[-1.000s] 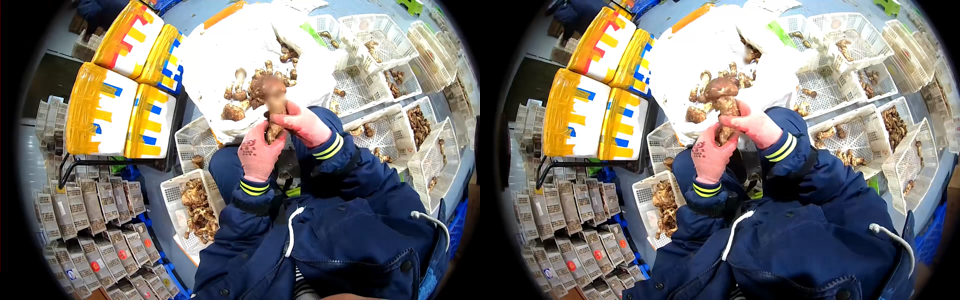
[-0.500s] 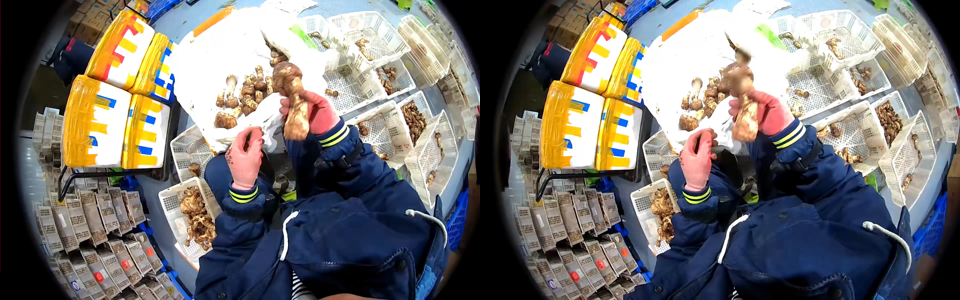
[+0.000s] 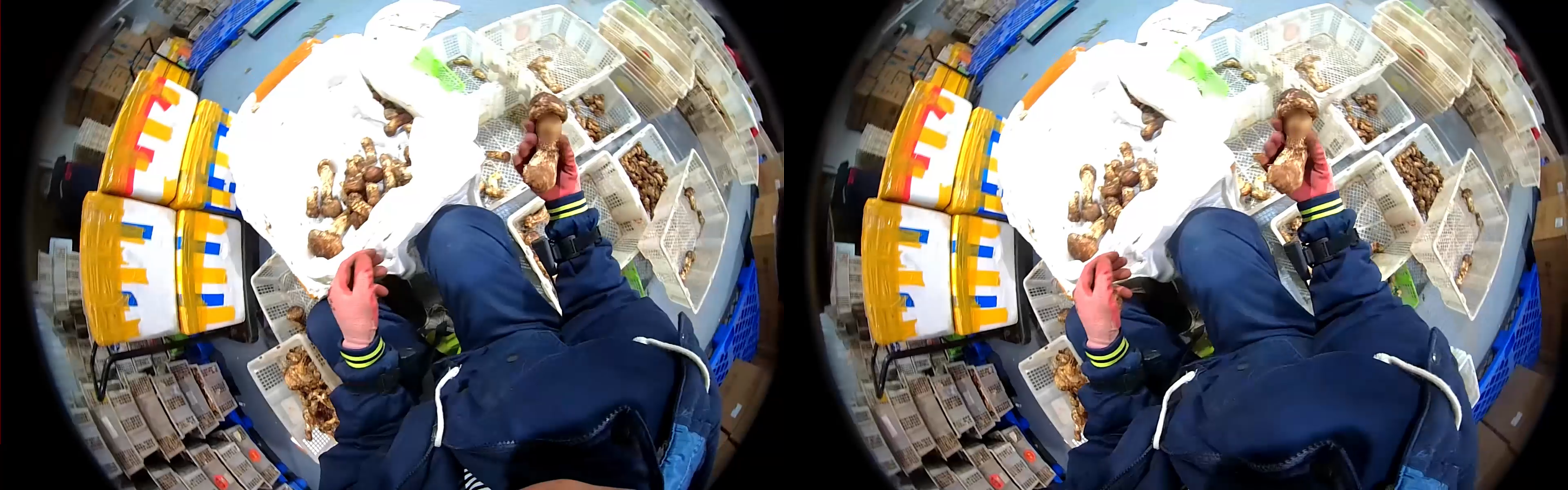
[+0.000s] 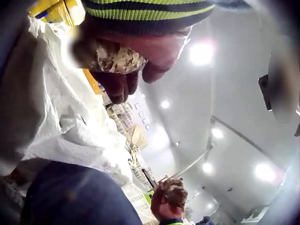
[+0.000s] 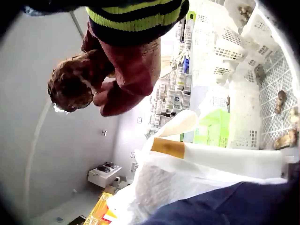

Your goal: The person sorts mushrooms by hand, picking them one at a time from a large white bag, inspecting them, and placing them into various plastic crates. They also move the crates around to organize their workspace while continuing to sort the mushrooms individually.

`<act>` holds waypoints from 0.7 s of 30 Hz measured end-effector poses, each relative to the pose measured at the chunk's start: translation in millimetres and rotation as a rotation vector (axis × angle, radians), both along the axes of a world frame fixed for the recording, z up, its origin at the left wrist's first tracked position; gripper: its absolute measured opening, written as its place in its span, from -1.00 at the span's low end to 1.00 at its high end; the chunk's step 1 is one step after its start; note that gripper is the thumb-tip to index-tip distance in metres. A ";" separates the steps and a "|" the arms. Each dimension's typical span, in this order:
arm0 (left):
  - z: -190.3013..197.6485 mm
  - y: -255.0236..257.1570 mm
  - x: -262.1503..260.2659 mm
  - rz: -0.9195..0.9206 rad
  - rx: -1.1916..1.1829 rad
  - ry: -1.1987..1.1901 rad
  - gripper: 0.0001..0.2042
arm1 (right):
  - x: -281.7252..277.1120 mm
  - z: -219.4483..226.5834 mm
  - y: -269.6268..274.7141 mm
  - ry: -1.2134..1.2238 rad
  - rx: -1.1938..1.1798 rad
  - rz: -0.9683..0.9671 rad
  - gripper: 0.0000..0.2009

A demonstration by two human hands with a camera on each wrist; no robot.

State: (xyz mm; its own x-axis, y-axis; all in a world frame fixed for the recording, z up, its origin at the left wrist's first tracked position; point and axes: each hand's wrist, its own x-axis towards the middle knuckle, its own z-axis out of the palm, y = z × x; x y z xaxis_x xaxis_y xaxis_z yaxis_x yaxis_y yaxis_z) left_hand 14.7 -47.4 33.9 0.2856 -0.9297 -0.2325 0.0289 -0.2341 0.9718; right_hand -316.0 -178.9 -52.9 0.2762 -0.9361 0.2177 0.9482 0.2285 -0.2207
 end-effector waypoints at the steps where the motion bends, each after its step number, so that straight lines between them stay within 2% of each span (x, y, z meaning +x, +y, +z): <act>1: -0.8 -2.3 -0.7 0.001 -0.002 0.026 -0.71 | -4.4 -6.5 1.3 0.101 0.068 0.030 -0.36; 2: -1.1 -4.2 -0.7 0.004 -0.006 0.049 -0.71 | -5.7 -17.7 2.3 0.197 0.136 0.062 -0.38; 3: -1.2 -6.3 -1.4 -0.002 -0.006 0.044 -0.71 | -1.0 -30.0 4.3 0.271 0.171 0.005 -0.48; 4: -1.2 -7.4 -3.7 -0.011 -0.010 0.034 -0.70 | -3.6 -56.5 2.0 0.448 0.316 -0.119 -0.60; 6: -3.5 -5.9 -6.0 -0.016 -0.001 0.022 -0.69 | -6.2 -64.4 -0.8 0.175 0.354 -0.055 -0.66; 7: -4.3 -5.6 -6.2 -0.017 0.000 0.026 -0.68 | -6.1 -63.3 -2.0 0.152 0.294 -0.097 -0.66; 8: -4.2 -5.2 -5.3 -0.022 0.003 0.025 -0.68 | -5.2 -62.4 -3.9 0.244 0.323 -0.198 -0.67; 10: -3.2 -9.4 -4.5 -0.025 -0.001 0.010 -0.68 | -12.3 -77.5 -14.1 0.324 0.319 -0.222 -0.69; 12: -3.3 -8.9 -2.6 0.003 -0.006 -0.009 -0.68 | -21.1 -104.2 -30.3 0.468 0.355 -0.215 -0.72; 18: -5.4 -12.2 12.8 0.119 0.022 0.017 -0.70 | -24.5 -224.7 -70.6 0.852 0.939 0.090 -0.71; 21: -9.2 -10.1 30.9 0.204 0.017 0.078 -0.69 | -9.2 -248.7 -77.6 1.132 1.181 0.069 -0.76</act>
